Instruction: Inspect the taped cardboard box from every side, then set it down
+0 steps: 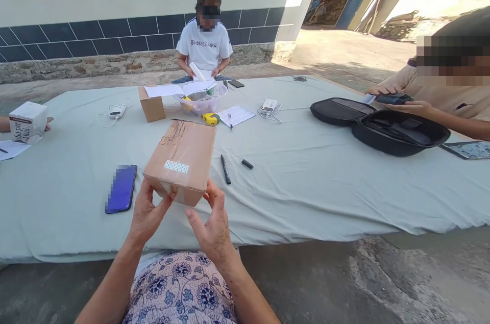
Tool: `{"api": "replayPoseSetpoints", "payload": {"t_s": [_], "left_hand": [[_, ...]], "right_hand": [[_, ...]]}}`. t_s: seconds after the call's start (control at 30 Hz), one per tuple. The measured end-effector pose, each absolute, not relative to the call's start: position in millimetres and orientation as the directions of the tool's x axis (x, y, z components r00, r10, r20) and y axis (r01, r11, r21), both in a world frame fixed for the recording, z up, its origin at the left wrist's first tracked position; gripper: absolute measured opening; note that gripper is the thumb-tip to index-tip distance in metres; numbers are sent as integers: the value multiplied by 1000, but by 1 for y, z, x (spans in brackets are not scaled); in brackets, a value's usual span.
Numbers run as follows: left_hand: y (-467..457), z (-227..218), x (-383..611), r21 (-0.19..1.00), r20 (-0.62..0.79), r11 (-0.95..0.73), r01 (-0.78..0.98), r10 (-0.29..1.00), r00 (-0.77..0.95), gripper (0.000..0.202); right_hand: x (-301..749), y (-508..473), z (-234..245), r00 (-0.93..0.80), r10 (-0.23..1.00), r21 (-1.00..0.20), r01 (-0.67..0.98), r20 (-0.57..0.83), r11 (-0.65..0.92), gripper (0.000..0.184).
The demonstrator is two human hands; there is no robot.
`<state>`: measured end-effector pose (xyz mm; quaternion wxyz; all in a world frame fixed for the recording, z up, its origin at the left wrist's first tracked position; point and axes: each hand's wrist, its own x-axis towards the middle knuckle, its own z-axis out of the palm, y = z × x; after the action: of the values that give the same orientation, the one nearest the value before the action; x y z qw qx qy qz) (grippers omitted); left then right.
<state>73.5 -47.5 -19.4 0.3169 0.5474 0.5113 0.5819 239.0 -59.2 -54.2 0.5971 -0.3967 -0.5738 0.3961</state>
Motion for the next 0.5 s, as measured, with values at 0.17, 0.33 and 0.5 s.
{"api": "replayPoseSetpoints", "payload": {"t_s": [0.17, 0.33, 0.5], "left_hand": [[-45, -25, 72, 940, 336, -314, 134, 920, -200, 52], [-40, -38, 71, 943, 304, -326, -62, 924, -231, 58], [-36, -43, 66, 935, 331, -352, -38, 908, -255, 60]], "right_hand": [[243, -61, -44, -21, 916, -916, 0, 401, 401, 48], [251, -63, -37, -101, 934, -938, -103, 342, 332, 85], [247, -64, -35, -127, 959, -954, -198, 253, 225, 96]]}}
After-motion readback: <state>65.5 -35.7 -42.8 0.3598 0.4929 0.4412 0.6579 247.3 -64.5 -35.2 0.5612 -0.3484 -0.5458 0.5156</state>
